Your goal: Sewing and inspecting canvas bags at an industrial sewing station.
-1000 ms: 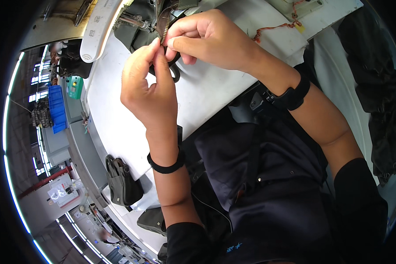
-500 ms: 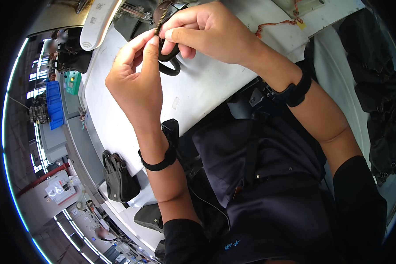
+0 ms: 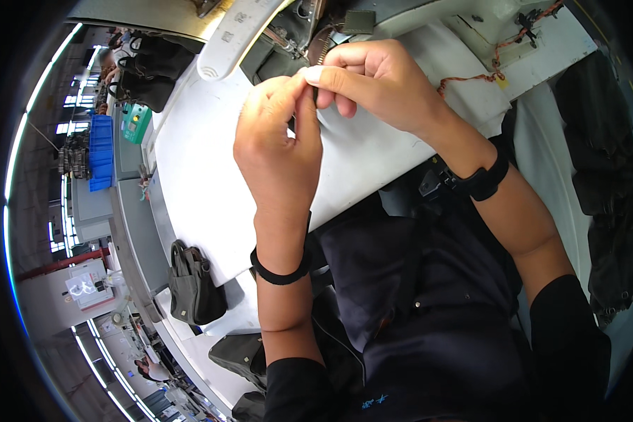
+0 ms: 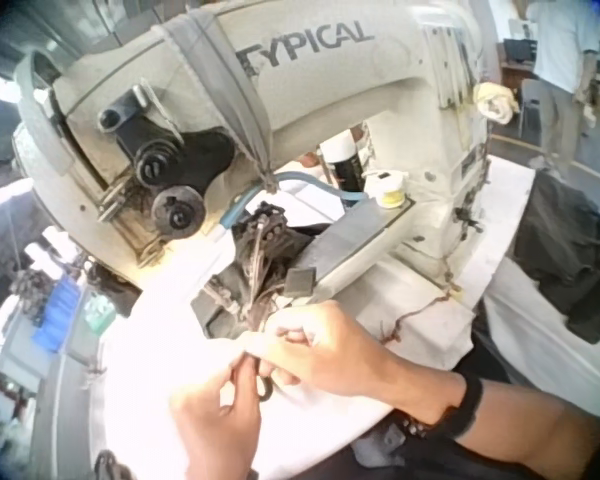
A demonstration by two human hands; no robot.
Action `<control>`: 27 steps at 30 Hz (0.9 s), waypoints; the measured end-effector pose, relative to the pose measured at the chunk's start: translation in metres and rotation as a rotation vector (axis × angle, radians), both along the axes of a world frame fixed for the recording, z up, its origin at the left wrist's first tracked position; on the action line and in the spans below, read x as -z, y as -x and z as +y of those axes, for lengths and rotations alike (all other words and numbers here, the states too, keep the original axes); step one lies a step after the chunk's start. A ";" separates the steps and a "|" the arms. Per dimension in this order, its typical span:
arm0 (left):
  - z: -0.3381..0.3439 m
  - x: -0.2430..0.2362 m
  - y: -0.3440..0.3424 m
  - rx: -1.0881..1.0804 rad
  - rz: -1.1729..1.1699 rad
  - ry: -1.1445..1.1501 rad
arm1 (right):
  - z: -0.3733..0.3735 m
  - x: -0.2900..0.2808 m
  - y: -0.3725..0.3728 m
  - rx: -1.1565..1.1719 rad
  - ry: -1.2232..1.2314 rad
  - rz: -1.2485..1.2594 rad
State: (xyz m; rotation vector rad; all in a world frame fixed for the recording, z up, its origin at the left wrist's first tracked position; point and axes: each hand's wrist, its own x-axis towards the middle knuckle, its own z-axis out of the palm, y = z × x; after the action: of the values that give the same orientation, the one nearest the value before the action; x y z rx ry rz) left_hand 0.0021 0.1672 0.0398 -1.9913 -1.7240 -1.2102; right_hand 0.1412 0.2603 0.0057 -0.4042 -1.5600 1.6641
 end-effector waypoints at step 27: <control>0.020 0.015 0.043 0.181 0.304 -0.249 | -0.034 0.008 0.033 0.284 0.305 0.215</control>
State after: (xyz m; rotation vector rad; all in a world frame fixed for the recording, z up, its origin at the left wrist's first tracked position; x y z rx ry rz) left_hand -0.0408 0.1870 0.0244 -2.0822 -1.2120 -1.0482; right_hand 0.1080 0.2267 -0.0023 -0.5569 -1.0416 1.6606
